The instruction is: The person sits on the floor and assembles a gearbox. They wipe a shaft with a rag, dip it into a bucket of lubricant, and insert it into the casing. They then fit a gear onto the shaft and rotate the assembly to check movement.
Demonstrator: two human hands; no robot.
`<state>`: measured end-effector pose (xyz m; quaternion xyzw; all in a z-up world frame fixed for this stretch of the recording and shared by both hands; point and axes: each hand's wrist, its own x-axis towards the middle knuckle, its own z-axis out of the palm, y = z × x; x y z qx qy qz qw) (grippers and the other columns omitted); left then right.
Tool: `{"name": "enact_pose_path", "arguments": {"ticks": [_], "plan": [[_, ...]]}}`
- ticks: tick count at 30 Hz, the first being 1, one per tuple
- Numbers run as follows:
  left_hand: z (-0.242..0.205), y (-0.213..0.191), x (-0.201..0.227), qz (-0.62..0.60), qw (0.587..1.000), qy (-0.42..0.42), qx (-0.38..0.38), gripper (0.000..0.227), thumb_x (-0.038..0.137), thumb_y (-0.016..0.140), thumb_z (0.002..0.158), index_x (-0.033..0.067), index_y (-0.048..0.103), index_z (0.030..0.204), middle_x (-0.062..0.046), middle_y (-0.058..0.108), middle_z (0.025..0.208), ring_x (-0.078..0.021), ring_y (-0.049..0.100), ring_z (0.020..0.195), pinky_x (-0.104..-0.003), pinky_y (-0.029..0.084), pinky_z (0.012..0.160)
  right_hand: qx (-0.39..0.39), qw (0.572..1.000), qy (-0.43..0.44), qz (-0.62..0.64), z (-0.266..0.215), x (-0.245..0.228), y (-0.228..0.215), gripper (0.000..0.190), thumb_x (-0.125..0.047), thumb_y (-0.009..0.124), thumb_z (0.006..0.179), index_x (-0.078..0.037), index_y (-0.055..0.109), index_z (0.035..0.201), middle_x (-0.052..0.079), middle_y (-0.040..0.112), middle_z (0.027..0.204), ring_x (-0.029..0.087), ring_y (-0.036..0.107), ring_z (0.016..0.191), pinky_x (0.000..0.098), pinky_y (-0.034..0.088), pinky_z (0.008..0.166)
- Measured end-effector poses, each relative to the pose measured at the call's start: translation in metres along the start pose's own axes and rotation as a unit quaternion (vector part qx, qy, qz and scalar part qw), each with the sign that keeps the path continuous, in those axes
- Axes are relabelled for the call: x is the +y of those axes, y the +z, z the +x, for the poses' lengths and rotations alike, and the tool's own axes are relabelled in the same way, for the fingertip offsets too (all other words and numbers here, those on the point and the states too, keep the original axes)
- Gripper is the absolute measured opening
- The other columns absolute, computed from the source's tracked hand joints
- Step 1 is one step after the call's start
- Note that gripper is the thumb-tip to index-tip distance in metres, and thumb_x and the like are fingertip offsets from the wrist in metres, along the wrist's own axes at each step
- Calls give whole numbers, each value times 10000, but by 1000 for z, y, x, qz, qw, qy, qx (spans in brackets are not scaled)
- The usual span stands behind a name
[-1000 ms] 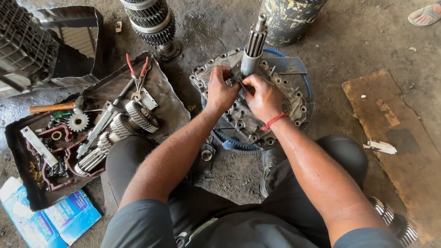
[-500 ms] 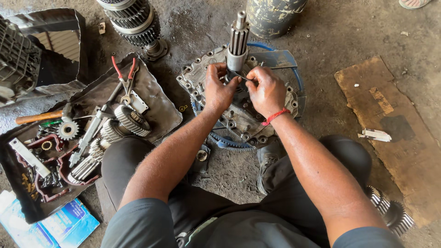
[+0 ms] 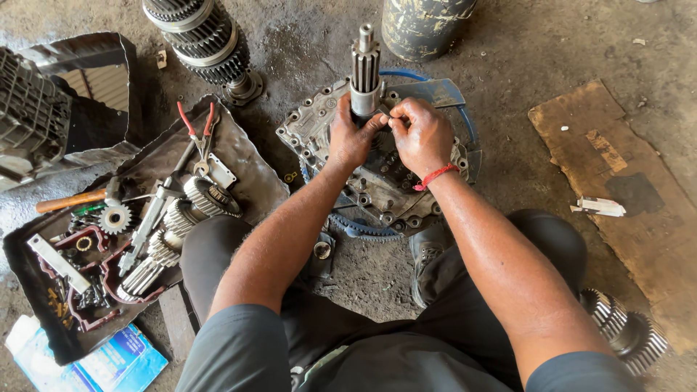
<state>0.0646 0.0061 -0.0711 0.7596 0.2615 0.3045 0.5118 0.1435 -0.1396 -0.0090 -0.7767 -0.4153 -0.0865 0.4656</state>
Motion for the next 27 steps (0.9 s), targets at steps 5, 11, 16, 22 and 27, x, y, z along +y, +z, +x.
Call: {"name": "enact_pose_path", "arguments": {"ticks": [5,11,16,22,27], "plan": [[5,-5,-2,-1,998,45,-51,775,191,882,760,47,447,1384,-144,652,1197,-252,667,1100,-392,533,951,4,1000,8,19,2,-5,-1,123,-57,795,838,-97,691,890,62,745,883,251,738,778,368,561,664],[7,-3,20,-42,996,81,9,785,159,869,755,51,442,1406,-90,683,1147,-201,678,1048,-357,542,931,40,998,-16,54,12,-10,-5,98,-39,774,864,-79,702,917,78,750,906,233,744,786,347,573,667],[14,14,35,-52,993,58,85,697,257,979,695,55,550,1206,-54,670,1032,-154,627,934,-325,556,867,53,995,-2,88,20,-1,-15,85,-36,735,906,-72,716,980,86,752,958,218,753,816,317,588,691],[22,36,49,-120,977,5,178,567,260,953,696,60,587,1080,-2,681,895,-110,601,818,-314,562,761,47,996,16,75,19,0,-29,75,-80,769,891,-69,715,942,85,748,899,219,740,766,319,567,670],[22,28,48,-11,985,-31,170,374,157,877,755,61,615,1004,-32,708,833,-133,654,758,-322,556,744,-1,995,90,41,15,2,-34,88,-180,775,870,-110,738,907,59,764,867,202,755,711,336,557,611]]}}
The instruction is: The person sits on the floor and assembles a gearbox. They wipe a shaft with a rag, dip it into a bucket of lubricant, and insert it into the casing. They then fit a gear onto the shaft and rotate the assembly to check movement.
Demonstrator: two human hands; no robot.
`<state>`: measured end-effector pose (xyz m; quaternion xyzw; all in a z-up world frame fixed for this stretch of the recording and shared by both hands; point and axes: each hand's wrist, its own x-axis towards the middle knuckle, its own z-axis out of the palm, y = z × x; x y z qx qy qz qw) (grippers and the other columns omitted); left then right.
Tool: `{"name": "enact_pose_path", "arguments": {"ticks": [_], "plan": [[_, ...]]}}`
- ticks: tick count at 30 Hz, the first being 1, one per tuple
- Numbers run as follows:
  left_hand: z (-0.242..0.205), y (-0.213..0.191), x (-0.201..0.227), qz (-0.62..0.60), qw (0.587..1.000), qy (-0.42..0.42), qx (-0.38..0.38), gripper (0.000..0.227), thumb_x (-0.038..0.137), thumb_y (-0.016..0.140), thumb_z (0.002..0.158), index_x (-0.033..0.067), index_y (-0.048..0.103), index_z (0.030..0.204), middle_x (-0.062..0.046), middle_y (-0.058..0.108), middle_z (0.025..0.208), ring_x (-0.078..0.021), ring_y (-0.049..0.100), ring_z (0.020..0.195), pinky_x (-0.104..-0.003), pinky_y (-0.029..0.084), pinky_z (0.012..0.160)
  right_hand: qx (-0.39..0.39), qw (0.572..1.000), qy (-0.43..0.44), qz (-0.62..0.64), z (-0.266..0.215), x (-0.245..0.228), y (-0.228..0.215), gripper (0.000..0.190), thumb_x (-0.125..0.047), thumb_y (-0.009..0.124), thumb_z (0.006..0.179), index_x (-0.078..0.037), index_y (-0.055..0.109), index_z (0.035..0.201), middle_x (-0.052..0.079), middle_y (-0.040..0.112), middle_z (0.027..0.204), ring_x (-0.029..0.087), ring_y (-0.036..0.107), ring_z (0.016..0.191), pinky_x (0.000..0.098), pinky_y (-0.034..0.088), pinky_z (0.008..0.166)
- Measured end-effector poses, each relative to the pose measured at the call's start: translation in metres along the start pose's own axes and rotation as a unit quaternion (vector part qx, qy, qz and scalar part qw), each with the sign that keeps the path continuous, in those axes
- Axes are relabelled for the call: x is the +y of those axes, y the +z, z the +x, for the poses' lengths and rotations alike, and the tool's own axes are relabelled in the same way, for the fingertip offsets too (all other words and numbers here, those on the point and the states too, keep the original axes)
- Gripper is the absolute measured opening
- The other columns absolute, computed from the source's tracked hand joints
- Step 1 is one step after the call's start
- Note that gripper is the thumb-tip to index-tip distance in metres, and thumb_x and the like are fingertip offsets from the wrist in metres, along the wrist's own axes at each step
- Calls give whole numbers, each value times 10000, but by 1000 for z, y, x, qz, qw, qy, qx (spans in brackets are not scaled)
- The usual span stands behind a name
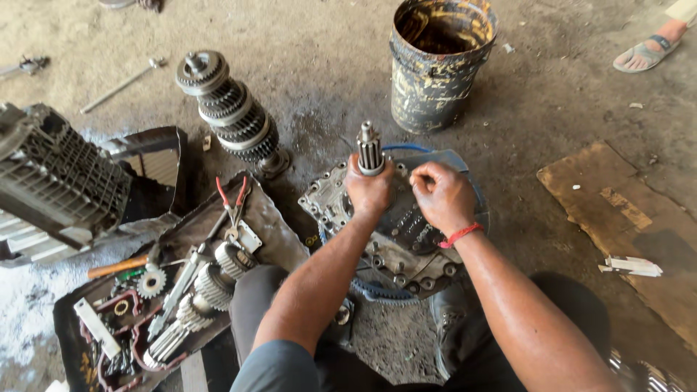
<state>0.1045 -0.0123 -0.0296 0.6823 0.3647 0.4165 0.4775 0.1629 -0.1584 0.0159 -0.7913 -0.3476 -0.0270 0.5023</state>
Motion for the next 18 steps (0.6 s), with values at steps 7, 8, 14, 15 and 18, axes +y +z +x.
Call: {"name": "enact_pose_path", "arguments": {"ticks": [7,8,14,15,18], "plan": [[64,-46,-12,-133,885,11,-445,288,20,839,714,50,720,975,-49,766,953,-156,722,888,-324,593,828,-35,999,-1,-40,-2,-2,1,122,-266,779,860,-153,750,895,45,761,819,210,749,699,355,560,608],[74,-52,-8,-137,849,15,-509,319,-1,840,697,50,729,991,-47,766,980,-153,724,918,-321,596,846,-37,998,0,-48,-1,-6,-1,114,-272,774,859,-162,752,873,46,759,803,212,747,695,362,559,607],[29,-26,-4,-202,940,-62,-269,271,20,834,750,43,651,949,-30,678,859,-139,627,764,-307,518,685,-36,998,-20,-46,-9,-8,-11,122,-286,767,850,-168,739,867,52,757,823,257,737,707,410,557,617],[17,-17,-4,-186,966,-40,-178,291,42,839,742,55,635,949,-19,672,844,-128,620,752,-302,521,681,-39,998,-17,-41,-10,-10,-9,125,-286,765,848,-166,736,871,55,753,838,256,739,702,413,560,619],[3,11,1,-147,989,0,11,333,106,849,729,77,601,949,-5,667,813,-107,611,726,-290,530,671,-47,998,8,-50,-6,-12,-6,119,-282,764,856,-166,743,875,68,750,816,273,735,731,418,560,650]]}}
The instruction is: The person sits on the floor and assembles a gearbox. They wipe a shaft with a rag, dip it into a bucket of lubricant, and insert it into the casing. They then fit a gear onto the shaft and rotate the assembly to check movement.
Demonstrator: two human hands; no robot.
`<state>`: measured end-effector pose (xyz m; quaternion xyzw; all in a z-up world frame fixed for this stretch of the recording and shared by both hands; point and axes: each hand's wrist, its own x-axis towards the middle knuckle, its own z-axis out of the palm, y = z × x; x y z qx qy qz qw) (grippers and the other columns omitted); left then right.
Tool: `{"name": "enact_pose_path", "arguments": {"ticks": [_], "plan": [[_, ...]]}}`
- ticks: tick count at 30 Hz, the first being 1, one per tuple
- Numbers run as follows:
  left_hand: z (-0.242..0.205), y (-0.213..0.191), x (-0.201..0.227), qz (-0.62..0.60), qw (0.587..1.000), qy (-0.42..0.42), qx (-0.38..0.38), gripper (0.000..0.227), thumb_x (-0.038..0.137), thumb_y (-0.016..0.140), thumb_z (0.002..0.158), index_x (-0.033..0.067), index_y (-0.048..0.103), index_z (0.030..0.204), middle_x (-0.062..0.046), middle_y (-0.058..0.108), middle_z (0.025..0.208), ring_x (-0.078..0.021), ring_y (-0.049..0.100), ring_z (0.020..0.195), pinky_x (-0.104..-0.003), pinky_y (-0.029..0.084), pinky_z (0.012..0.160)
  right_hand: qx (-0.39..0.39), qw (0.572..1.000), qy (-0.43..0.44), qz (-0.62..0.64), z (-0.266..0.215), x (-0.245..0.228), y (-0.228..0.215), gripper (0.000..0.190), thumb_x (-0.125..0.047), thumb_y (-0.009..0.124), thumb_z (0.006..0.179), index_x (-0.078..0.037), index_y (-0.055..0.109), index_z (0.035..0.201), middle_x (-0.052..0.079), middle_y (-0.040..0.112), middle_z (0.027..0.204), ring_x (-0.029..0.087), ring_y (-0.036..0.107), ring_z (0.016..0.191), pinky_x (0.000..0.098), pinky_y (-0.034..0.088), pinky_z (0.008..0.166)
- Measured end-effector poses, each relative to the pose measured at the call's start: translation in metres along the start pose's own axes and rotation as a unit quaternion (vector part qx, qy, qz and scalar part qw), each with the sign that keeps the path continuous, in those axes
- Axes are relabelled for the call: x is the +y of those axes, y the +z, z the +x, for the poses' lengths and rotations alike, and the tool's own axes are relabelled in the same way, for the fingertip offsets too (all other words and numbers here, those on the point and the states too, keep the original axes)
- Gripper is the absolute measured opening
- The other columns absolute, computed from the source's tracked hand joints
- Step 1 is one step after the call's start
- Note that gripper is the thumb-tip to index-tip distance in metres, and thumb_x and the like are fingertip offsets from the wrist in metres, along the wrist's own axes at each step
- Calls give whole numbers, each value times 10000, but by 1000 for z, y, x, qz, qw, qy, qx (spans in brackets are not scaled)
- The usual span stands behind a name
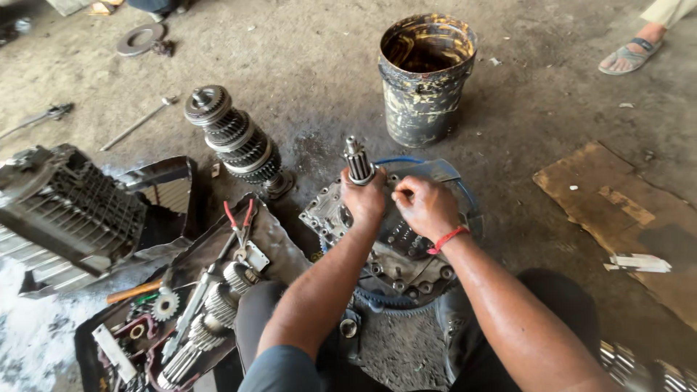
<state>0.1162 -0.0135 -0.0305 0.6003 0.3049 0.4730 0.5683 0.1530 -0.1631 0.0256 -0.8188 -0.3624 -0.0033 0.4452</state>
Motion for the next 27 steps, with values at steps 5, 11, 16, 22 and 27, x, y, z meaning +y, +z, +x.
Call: {"name": "enact_pose_path", "arguments": {"ticks": [5,11,16,22,27], "plan": [[15,-22,-8,73,991,-16,-107,243,97,828,768,64,644,923,-42,715,826,-131,658,729,-291,547,673,5,999,-46,-8,0,10,2,111,-262,757,853,-153,736,863,57,757,850,281,728,759,421,558,671],[77,-58,12,-45,841,-85,-533,356,-72,845,685,77,717,982,-20,725,973,-124,692,899,-296,574,823,13,999,-41,-10,10,14,0,118,-272,755,858,-156,732,856,59,750,828,292,720,758,429,554,671],[35,-34,9,-78,945,-82,-307,348,-13,862,725,61,651,992,-21,696,898,-118,655,799,-285,548,729,-2,998,-53,-19,2,9,2,130,-279,759,845,-155,727,868,62,748,843,293,718,769,430,557,679],[0,-6,-10,13,999,-24,-38,345,76,857,751,54,582,959,-14,687,807,-109,640,723,-277,550,657,-20,997,-60,-36,-6,7,8,138,-267,771,833,-143,729,879,64,751,861,293,718,789,427,556,688],[42,-39,-13,36,959,-23,-281,284,7,839,740,48,672,965,-33,738,871,-136,693,788,-300,584,739,-54,996,-37,-57,2,10,12,118,-275,779,835,-166,744,864,50,759,873,276,724,780,420,555,672]]}}
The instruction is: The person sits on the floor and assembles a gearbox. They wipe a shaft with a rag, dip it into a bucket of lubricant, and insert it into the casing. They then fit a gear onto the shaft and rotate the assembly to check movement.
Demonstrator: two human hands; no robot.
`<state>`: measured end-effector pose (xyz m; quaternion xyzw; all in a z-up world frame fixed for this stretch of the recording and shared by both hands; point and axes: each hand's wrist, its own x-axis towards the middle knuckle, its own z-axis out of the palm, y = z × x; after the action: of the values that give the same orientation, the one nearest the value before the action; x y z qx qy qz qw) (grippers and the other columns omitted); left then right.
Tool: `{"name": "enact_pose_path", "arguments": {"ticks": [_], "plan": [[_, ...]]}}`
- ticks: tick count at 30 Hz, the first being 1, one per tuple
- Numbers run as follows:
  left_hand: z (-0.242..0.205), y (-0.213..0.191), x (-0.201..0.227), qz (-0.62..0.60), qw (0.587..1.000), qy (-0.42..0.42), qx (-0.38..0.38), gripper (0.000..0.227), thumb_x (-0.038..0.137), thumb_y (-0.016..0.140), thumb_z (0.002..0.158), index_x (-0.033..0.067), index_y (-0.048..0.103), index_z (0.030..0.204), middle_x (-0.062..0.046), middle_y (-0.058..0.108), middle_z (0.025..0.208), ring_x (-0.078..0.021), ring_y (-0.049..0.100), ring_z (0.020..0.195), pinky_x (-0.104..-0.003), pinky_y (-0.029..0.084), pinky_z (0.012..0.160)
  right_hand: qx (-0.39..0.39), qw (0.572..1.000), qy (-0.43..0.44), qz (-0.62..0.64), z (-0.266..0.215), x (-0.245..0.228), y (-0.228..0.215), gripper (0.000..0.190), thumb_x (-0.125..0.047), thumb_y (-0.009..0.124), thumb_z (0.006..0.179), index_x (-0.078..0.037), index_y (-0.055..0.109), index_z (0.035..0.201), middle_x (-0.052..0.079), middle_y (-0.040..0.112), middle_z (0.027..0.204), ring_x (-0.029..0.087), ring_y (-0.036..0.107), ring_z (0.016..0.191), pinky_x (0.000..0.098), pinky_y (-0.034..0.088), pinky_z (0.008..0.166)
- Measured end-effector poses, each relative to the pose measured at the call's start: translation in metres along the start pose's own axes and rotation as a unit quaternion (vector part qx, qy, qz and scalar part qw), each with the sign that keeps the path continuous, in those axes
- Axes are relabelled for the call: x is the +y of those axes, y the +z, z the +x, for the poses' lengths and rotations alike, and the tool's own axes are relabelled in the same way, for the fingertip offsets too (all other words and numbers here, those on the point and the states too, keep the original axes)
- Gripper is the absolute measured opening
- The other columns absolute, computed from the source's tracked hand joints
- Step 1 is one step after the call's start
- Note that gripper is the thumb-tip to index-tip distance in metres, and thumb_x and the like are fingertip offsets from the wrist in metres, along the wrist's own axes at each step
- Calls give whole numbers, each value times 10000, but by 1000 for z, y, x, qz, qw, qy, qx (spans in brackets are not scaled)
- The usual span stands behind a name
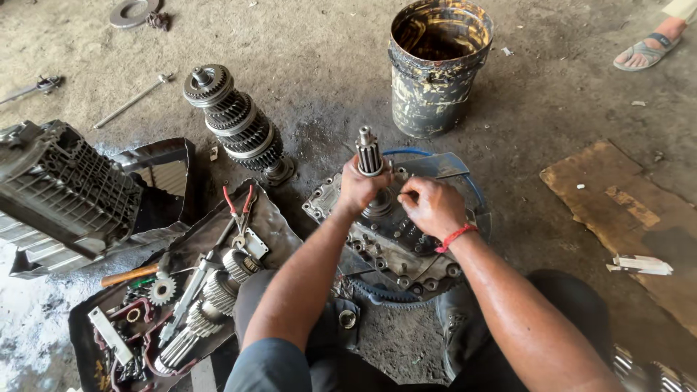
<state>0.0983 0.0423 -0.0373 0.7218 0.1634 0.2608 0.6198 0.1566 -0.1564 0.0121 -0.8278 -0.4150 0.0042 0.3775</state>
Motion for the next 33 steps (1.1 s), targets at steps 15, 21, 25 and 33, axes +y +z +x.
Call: {"name": "enact_pose_path", "arguments": {"ticks": [15,21,25,33], "plan": [[-18,46,1,25,975,-33,220,354,90,857,719,73,598,960,-56,704,863,-140,641,774,-310,552,707,-10,1000,-18,-9,-5,2,12,145,-264,761,846,-140,737,916,88,758,901,319,722,823,447,562,709],[11,-13,-3,-142,982,-37,-119,407,-25,824,654,53,653,1015,-55,755,939,-182,735,879,-378,608,853,-34,999,-4,1,4,-1,12,157,-294,772,838,-154,741,905,75,762,879,294,737,801,431,567,704],[23,-34,15,-140,952,-75,-263,455,-52,850,637,33,685,1052,-71,765,986,-191,747,951,-395,604,911,-44,999,0,-17,7,-8,7,161,-301,782,832,-165,750,913,73,758,865,298,731,785,435,561,677],[-9,39,15,-14,974,-15,224,355,52,861,732,47,606,979,-64,683,868,-150,627,773,-345,552,710,-45,997,-8,-61,-3,-8,17,141,-288,775,847,-160,762,906,111,759,877,329,727,820,456,567,733]]}}
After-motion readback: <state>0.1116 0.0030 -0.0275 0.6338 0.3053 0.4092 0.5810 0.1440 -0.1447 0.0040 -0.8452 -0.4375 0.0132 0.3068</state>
